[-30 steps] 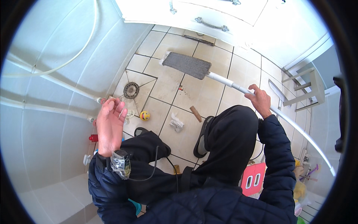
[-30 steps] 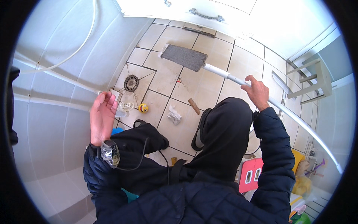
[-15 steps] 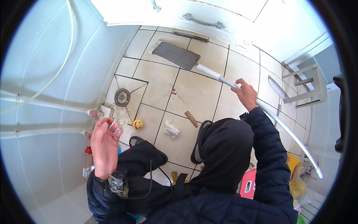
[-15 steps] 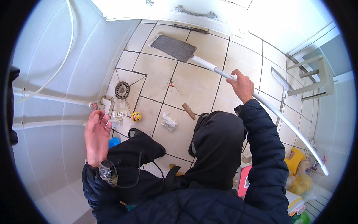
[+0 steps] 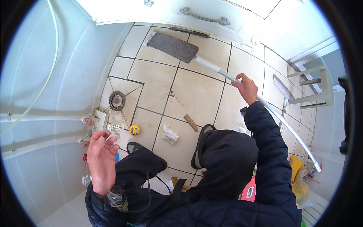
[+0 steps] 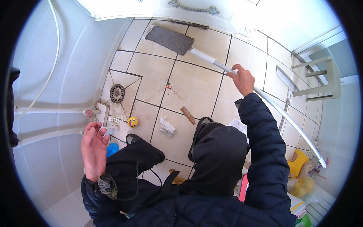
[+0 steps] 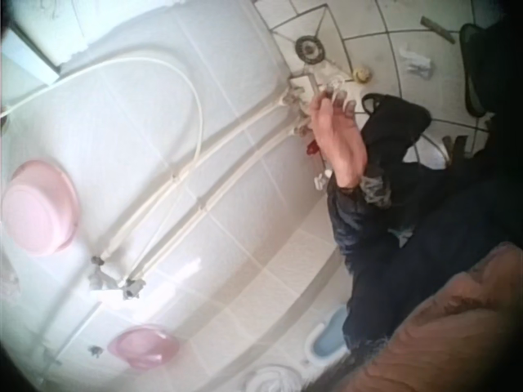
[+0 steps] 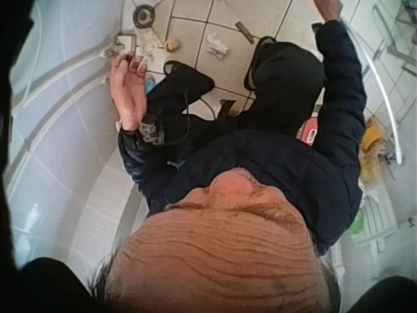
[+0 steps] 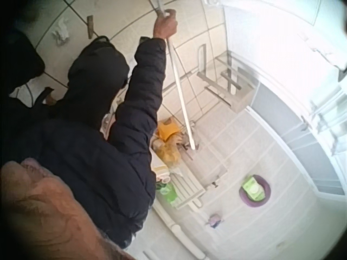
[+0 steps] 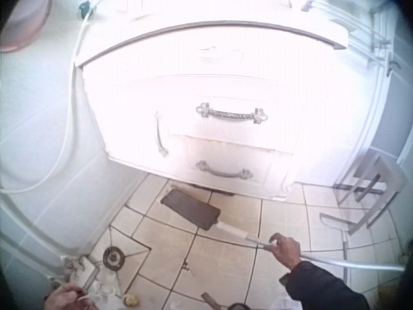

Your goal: The person assembles a flat mop by attaching the mop head to a white handle, then wipes the tiled floor around a drain with a small cloth. The person also picks up a yellow toy and places it aside.

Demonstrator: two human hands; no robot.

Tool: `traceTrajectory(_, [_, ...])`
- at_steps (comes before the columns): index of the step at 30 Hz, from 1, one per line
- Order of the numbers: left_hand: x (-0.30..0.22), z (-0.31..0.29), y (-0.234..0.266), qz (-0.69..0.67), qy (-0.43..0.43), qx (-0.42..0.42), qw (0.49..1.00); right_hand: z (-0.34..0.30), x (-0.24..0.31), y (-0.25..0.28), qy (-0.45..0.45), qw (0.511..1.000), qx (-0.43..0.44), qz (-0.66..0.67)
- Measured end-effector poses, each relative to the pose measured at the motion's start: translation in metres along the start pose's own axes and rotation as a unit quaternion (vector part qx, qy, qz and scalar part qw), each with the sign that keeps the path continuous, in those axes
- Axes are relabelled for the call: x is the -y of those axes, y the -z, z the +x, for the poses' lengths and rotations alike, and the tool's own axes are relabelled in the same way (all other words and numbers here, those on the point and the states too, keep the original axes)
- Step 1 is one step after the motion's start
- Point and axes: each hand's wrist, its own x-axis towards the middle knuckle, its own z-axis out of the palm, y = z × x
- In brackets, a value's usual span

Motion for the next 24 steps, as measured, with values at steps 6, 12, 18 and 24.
traceTrajectory(6, [0.003,0.006,-0.001,0.016,0.011,0.0,1.0,0.021,-0.013,-0.017,-0.026,0.999,0.025,0.021])
traceTrajectory(12, [0.005,0.011,-0.005,0.028,0.015,-0.023,0.999,0.036,-0.032,-0.038,-0.03,0.997,0.064,0.025])
traceTrajectory(18, [0.009,0.02,-0.002,0.047,0.024,-0.032,0.998,0.047,-0.054,-0.071,-0.017,0.996,0.081,0.011])
traceTrajectory(24, [0.011,0.024,0.001,0.061,0.033,-0.034,0.997,0.051,-0.069,-0.105,-0.042,0.993,0.11,-0.012])
